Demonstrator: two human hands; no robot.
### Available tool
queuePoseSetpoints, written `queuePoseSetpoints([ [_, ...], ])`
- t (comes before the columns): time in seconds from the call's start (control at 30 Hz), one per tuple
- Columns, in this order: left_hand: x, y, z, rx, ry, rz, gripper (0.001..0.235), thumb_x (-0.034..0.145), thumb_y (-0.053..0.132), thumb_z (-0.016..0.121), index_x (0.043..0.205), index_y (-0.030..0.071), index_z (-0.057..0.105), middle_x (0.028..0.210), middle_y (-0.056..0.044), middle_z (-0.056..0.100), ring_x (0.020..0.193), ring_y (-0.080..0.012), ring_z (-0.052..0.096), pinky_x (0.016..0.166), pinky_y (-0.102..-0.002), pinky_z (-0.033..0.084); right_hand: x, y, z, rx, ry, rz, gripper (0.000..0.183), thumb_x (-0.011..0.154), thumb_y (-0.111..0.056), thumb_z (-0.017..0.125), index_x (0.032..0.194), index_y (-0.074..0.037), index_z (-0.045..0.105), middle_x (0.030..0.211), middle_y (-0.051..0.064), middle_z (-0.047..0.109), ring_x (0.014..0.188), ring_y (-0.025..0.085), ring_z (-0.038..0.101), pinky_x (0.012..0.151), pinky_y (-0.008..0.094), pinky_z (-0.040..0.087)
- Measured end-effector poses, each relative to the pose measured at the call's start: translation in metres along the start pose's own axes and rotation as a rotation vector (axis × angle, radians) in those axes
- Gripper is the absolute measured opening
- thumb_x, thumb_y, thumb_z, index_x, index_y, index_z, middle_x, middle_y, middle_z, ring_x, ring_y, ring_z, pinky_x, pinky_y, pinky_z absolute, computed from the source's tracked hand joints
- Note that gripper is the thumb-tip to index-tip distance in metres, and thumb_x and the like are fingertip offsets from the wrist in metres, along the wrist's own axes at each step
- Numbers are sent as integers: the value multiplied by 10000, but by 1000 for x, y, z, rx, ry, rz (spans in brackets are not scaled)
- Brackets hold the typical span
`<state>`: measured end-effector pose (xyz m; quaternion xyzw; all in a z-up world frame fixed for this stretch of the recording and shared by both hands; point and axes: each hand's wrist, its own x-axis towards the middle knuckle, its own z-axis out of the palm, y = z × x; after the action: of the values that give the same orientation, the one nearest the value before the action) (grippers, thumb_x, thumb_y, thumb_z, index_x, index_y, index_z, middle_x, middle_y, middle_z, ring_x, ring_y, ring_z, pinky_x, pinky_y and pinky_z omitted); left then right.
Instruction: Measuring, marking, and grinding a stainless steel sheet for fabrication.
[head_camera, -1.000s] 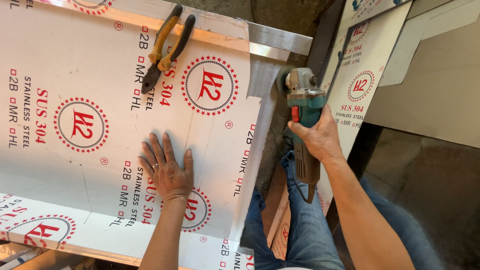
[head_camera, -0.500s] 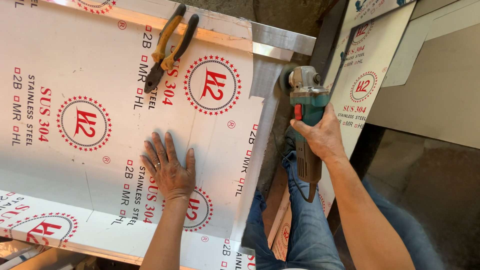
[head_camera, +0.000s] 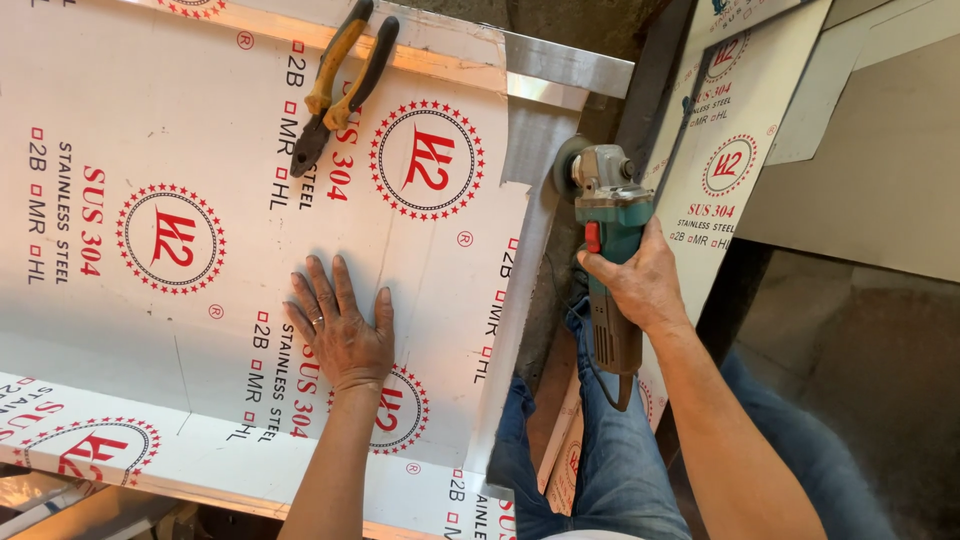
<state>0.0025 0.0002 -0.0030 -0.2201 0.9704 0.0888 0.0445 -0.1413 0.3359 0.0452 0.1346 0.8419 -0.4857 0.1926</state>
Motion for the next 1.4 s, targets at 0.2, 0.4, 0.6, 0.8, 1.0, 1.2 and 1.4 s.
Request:
queuePoseSetpoints([
  [0.2,-1,-1,0,-10,14,8,788,1044,566,461,1676,179,192,1751,-106,113,1610,-343,24,1289,-565,7,-19,9,6,-10,-1,20,650,706,-237,856,1235,-16,550,1058,127,732,937,208,719,865,335,576],
  [0.4,-1,-1,0,-5,17,10,786,1045,560,468,1674,169,206,1750,-109,112,1611,-344,28,1288,-563,9,-48,23,14,3,-2,6,642,709,-225,861,1228,-3,554,1051,128,728,937,217,712,862,343,574],
  [0.6,-2,1,-4,-13,15,14,777,1049,558,462,1673,167,214,1746,-122,124,1604,-351,37,1282,-562,9,-90,35,21,23,1,-33,639,713,-222,861,1233,-10,555,1044,112,738,948,204,706,868,334,556],
  [0.8,-3,2,-6,-29,23,10,762,1048,556,460,1663,162,243,1741,-124,139,1601,-359,53,1278,-563,9,-100,36,19,95,-1,-35,617,711,-223,864,1206,-11,563,1051,110,743,944,192,698,853,339,561],
  [1.0,-5,4,-5,-30,29,-20,763,1034,548,480,1659,168,263,1739,-124,158,1603,-360,74,1280,-564,18,-47,32,7,-8,49,-101,648,715,-234,866,1254,-31,568,1085,123,725,955,206,701,858,355,552],
  [1.2,-2,4,-4,-6,26,-10,768,1035,549,496,1663,174,262,1745,-112,165,1608,-351,76,1287,-564,20,-17,35,5,77,55,-107,621,732,-278,865,1223,-34,575,1095,102,737,996,212,716,882,354,571],
  [1.4,0,3,-4,-9,4,-10,773,1037,549,486,1667,183,229,1745,-103,139,1606,-341,48,1288,-557,9,-16,28,10,-11,35,-27,631,721,-300,860,1221,-50,568,1083,108,729,972,222,719,860,365,579],
])
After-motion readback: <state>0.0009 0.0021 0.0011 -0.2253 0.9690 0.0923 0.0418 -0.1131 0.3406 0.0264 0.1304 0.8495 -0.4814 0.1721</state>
